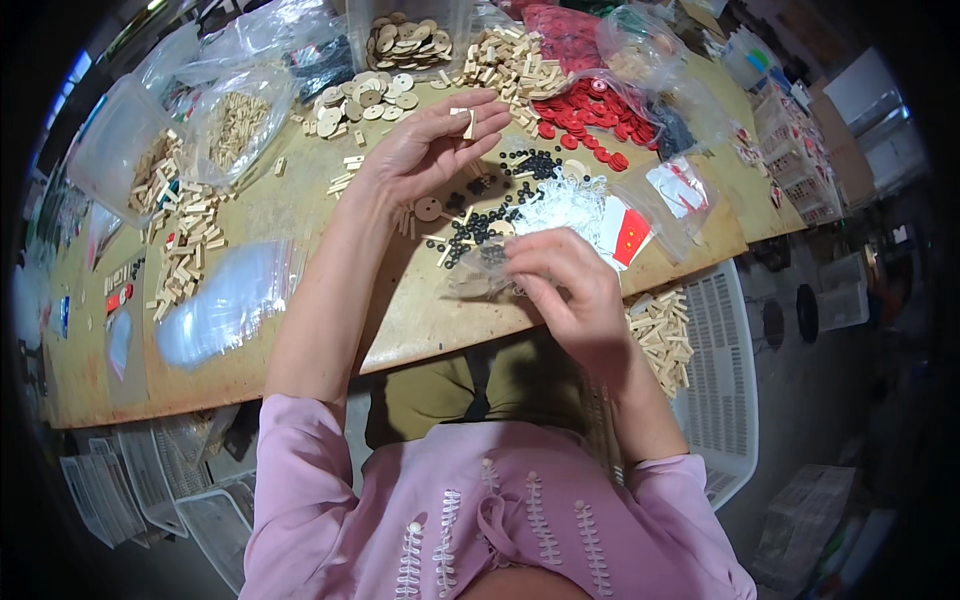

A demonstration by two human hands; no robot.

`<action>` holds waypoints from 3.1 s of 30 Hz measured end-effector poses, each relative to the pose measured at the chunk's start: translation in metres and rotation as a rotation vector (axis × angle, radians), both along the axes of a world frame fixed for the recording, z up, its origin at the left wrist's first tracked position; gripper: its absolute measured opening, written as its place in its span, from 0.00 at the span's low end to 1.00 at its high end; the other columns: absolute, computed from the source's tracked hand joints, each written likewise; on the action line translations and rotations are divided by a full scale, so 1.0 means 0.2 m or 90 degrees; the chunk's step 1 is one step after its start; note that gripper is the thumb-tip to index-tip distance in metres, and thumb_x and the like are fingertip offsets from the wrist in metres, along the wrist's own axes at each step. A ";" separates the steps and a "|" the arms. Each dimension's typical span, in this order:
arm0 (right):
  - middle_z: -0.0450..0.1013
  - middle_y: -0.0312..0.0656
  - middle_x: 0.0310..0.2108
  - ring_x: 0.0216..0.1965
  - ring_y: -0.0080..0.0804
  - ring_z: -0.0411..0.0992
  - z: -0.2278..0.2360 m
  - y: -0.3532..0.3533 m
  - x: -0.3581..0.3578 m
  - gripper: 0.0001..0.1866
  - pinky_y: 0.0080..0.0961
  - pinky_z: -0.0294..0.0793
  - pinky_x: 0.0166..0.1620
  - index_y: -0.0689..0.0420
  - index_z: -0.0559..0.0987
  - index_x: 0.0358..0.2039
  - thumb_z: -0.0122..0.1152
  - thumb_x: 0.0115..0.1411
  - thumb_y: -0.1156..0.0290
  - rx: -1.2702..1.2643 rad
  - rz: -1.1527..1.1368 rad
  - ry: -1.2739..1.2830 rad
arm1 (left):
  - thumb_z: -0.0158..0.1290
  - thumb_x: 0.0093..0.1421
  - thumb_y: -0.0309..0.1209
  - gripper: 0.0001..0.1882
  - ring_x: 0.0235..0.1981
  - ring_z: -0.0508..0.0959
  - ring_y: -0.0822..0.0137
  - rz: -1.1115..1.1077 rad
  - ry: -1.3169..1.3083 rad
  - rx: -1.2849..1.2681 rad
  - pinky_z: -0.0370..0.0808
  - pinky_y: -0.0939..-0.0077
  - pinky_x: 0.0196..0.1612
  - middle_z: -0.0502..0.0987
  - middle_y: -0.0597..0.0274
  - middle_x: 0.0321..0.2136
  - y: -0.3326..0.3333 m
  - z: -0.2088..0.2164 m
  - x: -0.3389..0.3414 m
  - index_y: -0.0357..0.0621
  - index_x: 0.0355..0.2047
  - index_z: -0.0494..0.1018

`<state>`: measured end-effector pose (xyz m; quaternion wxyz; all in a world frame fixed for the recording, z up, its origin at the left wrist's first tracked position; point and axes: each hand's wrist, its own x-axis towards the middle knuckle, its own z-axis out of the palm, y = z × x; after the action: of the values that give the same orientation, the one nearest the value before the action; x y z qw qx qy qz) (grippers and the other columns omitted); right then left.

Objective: The person assembles small craft kits by placing wooden pieces, black beads, white strings, and miniature flags into clear plastic bags. The person repeats this process multiple times, handling each component by hand and sealing the bags on a cluttered workbench.

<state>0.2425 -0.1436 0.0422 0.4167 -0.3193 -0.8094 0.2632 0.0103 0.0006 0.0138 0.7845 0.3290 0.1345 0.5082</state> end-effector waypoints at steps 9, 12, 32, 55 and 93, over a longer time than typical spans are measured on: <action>0.75 0.42 0.46 0.48 0.33 0.74 0.10 0.08 0.02 0.05 0.28 0.74 0.51 0.60 0.83 0.39 0.63 0.62 0.80 -0.139 0.042 -0.018 | 0.54 0.71 0.33 0.25 0.60 0.76 0.61 -0.026 0.249 0.235 0.68 0.63 0.67 0.78 0.49 0.57 -0.49 0.26 0.12 0.37 0.65 0.66; 0.75 0.44 0.42 0.46 0.37 0.75 0.10 0.06 0.01 0.05 0.31 0.75 0.50 0.59 0.82 0.39 0.64 0.61 0.80 -0.113 0.046 -0.022 | 0.51 0.73 0.32 0.24 0.61 0.74 0.64 0.001 0.297 0.239 0.67 0.67 0.67 0.77 0.52 0.58 -0.58 0.21 0.13 0.37 0.65 0.66; 0.78 0.49 0.52 0.52 0.38 0.78 0.09 -0.05 0.14 0.06 0.30 0.77 0.53 0.61 0.83 0.37 0.64 0.59 0.83 -0.097 0.051 0.025 | 0.52 0.72 0.26 0.17 0.56 0.77 0.69 0.202 0.629 0.323 0.73 0.71 0.60 0.79 0.60 0.54 -0.29 0.09 0.04 0.36 0.58 0.74; 0.79 0.45 0.48 0.52 0.30 0.77 -0.14 0.19 0.50 0.06 0.27 0.76 0.56 0.64 0.82 0.39 0.60 0.63 0.85 -0.377 -0.011 0.214 | 0.61 0.67 0.37 0.15 0.34 0.78 0.74 0.288 0.824 0.293 0.75 0.77 0.42 0.82 0.64 0.34 0.71 -0.33 0.02 0.37 0.45 0.82; 0.82 0.35 0.36 0.34 0.15 0.77 -0.25 0.37 0.41 0.07 0.14 0.75 0.34 0.61 0.83 0.41 0.64 0.68 0.72 -0.543 0.008 0.228 | 0.47 0.76 0.40 0.16 0.17 0.61 0.84 -0.114 0.528 0.001 0.56 0.88 0.19 0.69 0.76 0.19 -0.12 -0.01 0.23 0.42 0.46 0.78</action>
<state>0.3242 -0.0703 -0.0071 0.3796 -0.4072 -0.5459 0.6262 0.0555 -0.0241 0.0109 0.7045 0.5169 0.4093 0.2626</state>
